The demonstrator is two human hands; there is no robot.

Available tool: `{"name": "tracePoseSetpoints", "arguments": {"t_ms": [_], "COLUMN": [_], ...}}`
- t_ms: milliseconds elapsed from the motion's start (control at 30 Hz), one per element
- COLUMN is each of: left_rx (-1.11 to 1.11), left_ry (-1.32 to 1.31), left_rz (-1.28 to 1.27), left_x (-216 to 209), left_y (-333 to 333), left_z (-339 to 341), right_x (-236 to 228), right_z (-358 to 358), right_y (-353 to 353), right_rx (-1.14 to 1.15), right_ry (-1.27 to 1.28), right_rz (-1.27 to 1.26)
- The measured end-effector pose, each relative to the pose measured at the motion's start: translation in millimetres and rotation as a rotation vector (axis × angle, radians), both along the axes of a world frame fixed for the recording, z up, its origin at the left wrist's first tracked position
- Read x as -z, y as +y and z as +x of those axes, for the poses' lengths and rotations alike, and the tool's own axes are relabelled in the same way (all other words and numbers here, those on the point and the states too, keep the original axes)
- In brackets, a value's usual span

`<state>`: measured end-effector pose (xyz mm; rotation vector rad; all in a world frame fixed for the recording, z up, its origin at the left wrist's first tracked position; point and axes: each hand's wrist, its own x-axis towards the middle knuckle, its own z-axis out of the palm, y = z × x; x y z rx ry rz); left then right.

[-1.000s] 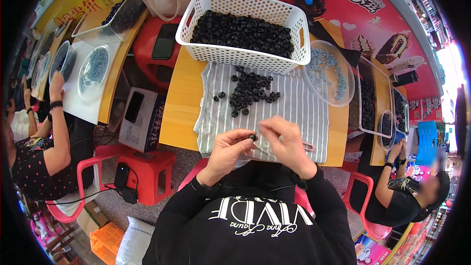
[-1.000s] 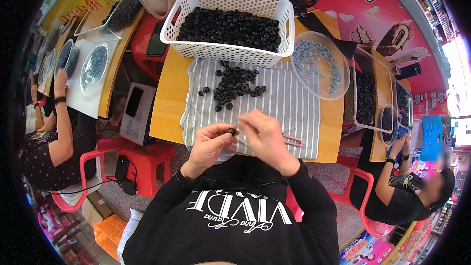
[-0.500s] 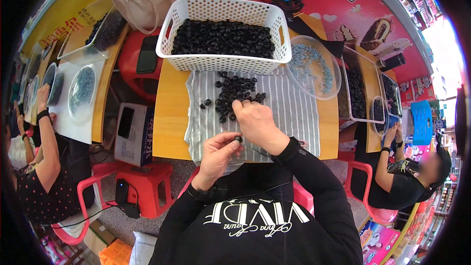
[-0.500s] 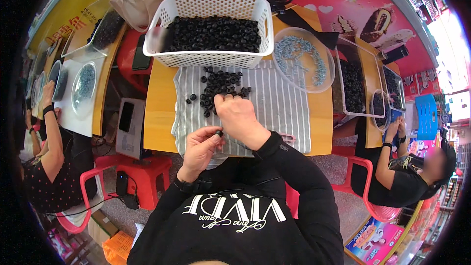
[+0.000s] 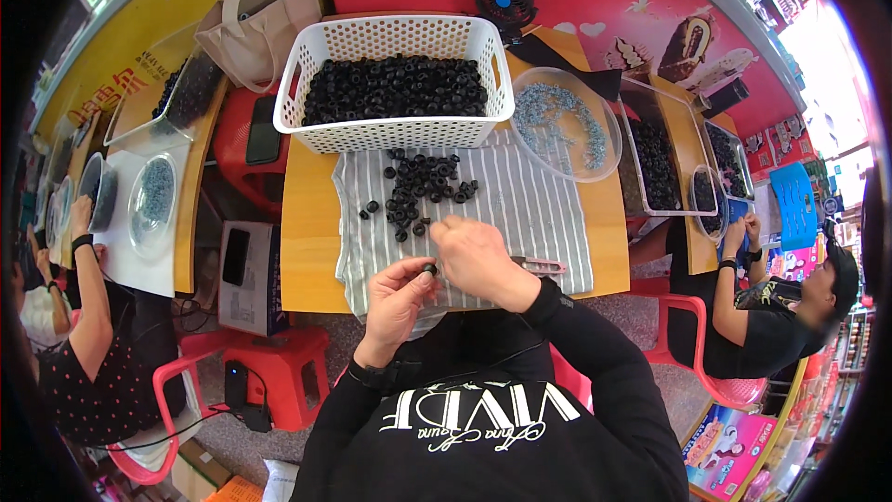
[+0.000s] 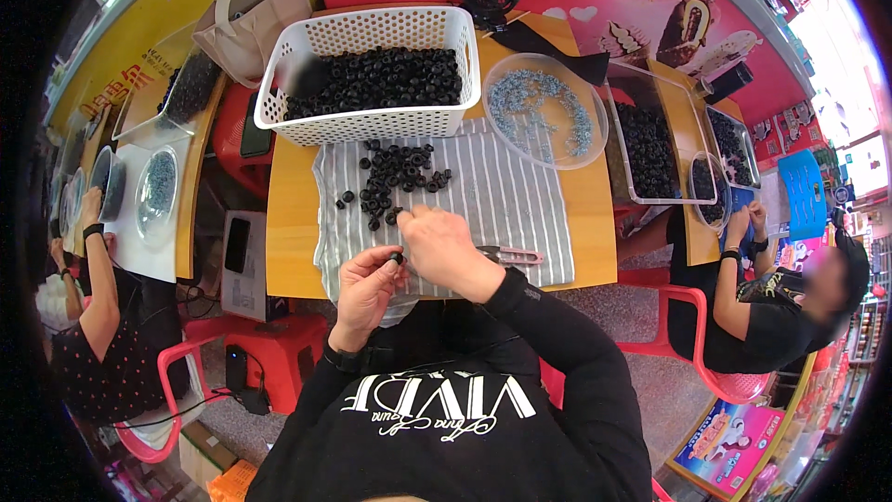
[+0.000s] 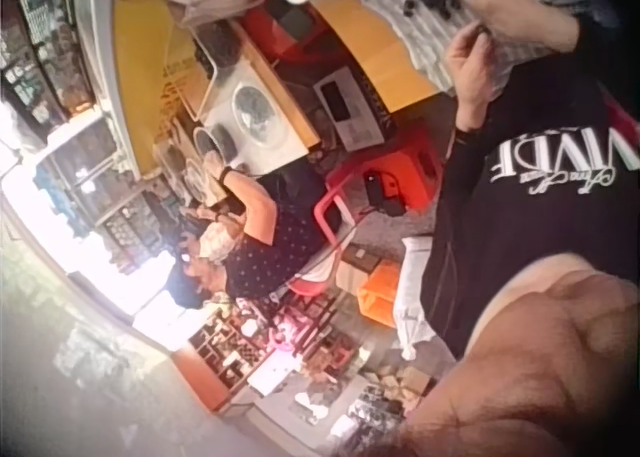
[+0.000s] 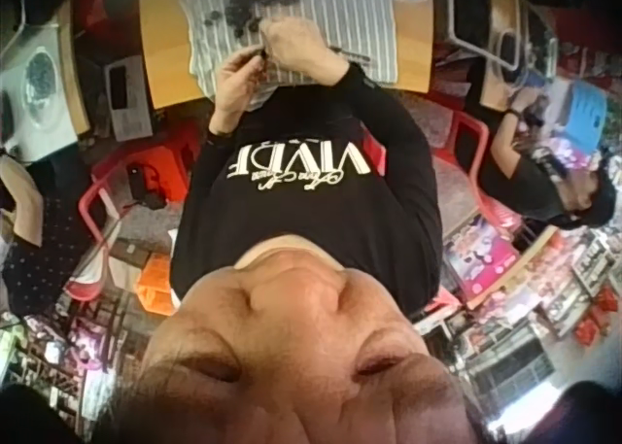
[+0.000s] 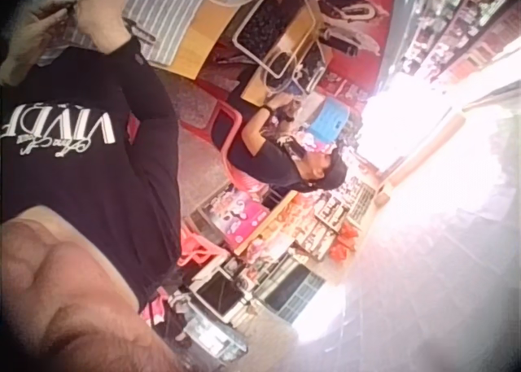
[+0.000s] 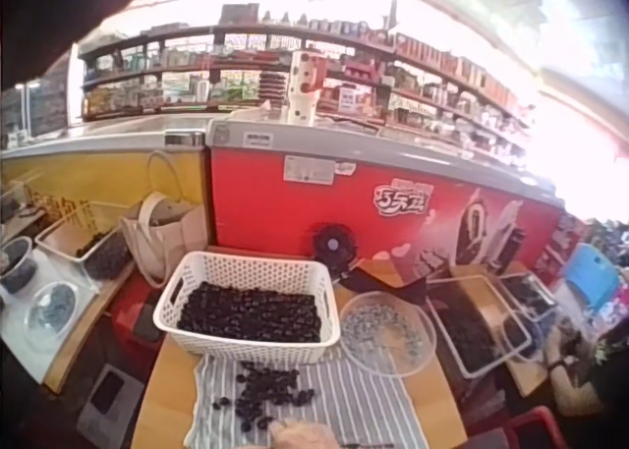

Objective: The person sits at a table and repeatedly picks up small black cylindrical objects from a striped cloth. Using a small pink-handled tool, they manipulate each object individually, then place it back on the cloth. A white basket and a clear container with blue beads are also on the table.

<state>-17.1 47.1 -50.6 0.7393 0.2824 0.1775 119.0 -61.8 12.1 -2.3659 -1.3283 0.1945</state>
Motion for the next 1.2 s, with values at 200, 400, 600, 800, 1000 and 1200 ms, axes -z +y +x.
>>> {"name": "tracePoseSetpoints", "arguments": {"t_ms": [200,400,600,800,1000,1200], "left_rx": [0.006,0.008,0.029,0.091,0.11,0.074], "left_ry": [0.024,0.023,0.026,-0.011,0.016,-0.002], "left_rz": [0.003,0.002,-0.033,-0.134,-0.219,-0.236], "left_x": [-2.6,-4.8,-6.4,-9.1,-11.2,-7.3], "left_y": [0.1,0.1,0.9,-6.0,-7.3,-8.7], "left_z": [-0.2,3.1,4.0,11.6,11.8,12.5], "right_x": [-15.2,0.0,6.1,12.5,-5.5,-2.5], "right_z": [46.8,81.7,78.7,81.7,52.7,-3.4], "right_y": [-46.3,-68.2,-54.6,-57.1,-64.7,-51.4], "right_rx": [0.184,0.048,-0.002,-0.013,0.342,0.122], "right_ry": [-0.089,-0.097,-0.158,0.016,0.731,0.559], "right_rz": [0.169,-0.006,-0.003,0.327,0.504,0.52]}}
